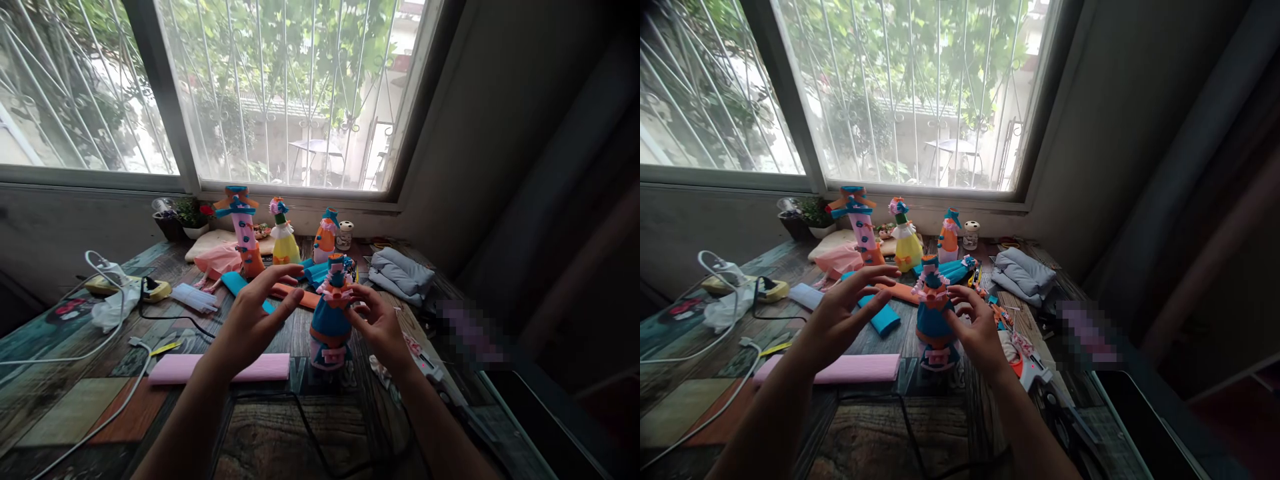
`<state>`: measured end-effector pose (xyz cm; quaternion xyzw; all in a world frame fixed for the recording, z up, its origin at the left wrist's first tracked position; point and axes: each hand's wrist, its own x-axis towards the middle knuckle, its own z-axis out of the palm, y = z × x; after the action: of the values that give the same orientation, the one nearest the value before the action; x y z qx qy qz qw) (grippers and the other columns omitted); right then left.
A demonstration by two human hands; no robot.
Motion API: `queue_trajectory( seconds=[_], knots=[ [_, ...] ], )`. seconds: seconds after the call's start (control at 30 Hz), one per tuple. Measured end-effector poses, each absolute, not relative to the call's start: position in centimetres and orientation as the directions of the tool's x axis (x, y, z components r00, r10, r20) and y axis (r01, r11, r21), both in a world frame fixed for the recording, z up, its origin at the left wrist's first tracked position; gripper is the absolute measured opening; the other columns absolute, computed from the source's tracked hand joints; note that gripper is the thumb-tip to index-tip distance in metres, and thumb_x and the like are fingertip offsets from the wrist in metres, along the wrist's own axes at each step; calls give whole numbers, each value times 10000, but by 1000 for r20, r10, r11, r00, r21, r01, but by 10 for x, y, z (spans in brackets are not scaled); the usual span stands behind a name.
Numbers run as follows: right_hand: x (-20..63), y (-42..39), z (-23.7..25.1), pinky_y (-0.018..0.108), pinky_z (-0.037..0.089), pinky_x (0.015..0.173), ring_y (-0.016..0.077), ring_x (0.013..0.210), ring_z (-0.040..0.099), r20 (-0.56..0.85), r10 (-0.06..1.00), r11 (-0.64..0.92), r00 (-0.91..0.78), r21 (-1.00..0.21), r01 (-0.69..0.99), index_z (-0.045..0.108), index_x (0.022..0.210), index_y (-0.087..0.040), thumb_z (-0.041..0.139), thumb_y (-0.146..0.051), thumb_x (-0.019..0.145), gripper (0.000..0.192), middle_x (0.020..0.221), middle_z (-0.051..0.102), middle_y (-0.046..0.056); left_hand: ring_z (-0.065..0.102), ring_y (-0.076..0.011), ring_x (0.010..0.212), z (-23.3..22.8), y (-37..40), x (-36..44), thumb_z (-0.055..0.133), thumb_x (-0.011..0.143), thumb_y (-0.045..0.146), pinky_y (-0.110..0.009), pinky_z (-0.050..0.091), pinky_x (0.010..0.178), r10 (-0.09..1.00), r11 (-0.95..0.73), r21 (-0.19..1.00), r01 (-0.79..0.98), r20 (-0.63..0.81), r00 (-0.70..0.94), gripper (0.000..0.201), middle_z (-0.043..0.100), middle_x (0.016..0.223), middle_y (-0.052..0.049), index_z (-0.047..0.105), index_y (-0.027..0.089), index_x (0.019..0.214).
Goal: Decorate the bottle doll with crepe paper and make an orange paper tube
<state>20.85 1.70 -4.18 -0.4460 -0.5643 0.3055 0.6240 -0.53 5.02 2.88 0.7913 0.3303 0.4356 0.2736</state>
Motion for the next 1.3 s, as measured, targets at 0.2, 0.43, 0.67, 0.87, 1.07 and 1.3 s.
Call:
queue_trajectory(
  seconds=[0.2, 0.43, 0.67, 0.87, 1.07, 1.3],
  knots=[
    [201, 10, -39, 290, 477, 720, 188, 918, 591, 429, 900, 414, 76, -897, 155, 602, 1098, -241, 651, -210, 778, 325, 1022, 648, 50, 578, -236, 1083, 22, 46, 5, 562, 877, 370, -365, 480, 902, 766, -628, 749, 210, 547, 339, 390, 601, 1205, -93, 528, 219, 1235],
    [196, 1, -34, 322, 494, 750, 180, 850, 601, 416, 909, 398, 35, -888, 232, 613, 1097, -256, 669, -227, 771, 331, 1063, 650, 49, 614, -207, 1012, 25, 38, 17, 581, 871, 300, -344, 483, 911, 742, -648, 755, 102, 596, 306, 341, 627, 1186, -61, 558, 237, 1205],
    [194, -2, -32, 296, 483, 711, 175, 837, 599, 461, 887, 440, 11, -853, 280, 629, 1056, -271, 665, -221, 782, 281, 1023, 653, 32, 623, -186, 971, 33, 31, 20, 589, 860, 232, -310, 483, 867, 714, -694, 703, 156, 645, 271, 213, 681, 1070, -33, 624, 212, 1070],
    [196, -1, -29, 293, 491, 712, 179, 852, 614, 457, 889, 442, -12, -852, 282, 634, 1048, -263, 667, -231, 783, 269, 999, 661, 32, 622, -170, 1026, 31, 31, 16, 637, 828, 180, -267, 482, 906, 708, -699, 706, 114, 662, 247, 271, 686, 1073, -7, 617, 225, 1094],
    [218, -11, -12, 357, 498, 818, 217, 990, 596, 339, 931, 365, -134, -859, 359, 555, 1193, -264, 725, -257, 738, 485, 1155, 626, 65, 634, -179, 1013, 29, 32, 14, 684, 800, 189, -288, 493, 918, 719, -691, 714, 118, 660, 217, 277, 696, 1058, 2, 632, 247, 1066],
    [220, -35, 5, 392, 487, 837, 235, 983, 594, 498, 867, 474, -11, -819, 322, 579, 1164, -305, 700, -291, 786, 398, 1103, 646, 53, 683, -182, 871, 33, 17, 18, 683, 800, 210, -286, 548, 816, 632, -775, 602, 193, 726, 271, 235, 728, 975, 5, 645, 249, 1029]
  ],
)
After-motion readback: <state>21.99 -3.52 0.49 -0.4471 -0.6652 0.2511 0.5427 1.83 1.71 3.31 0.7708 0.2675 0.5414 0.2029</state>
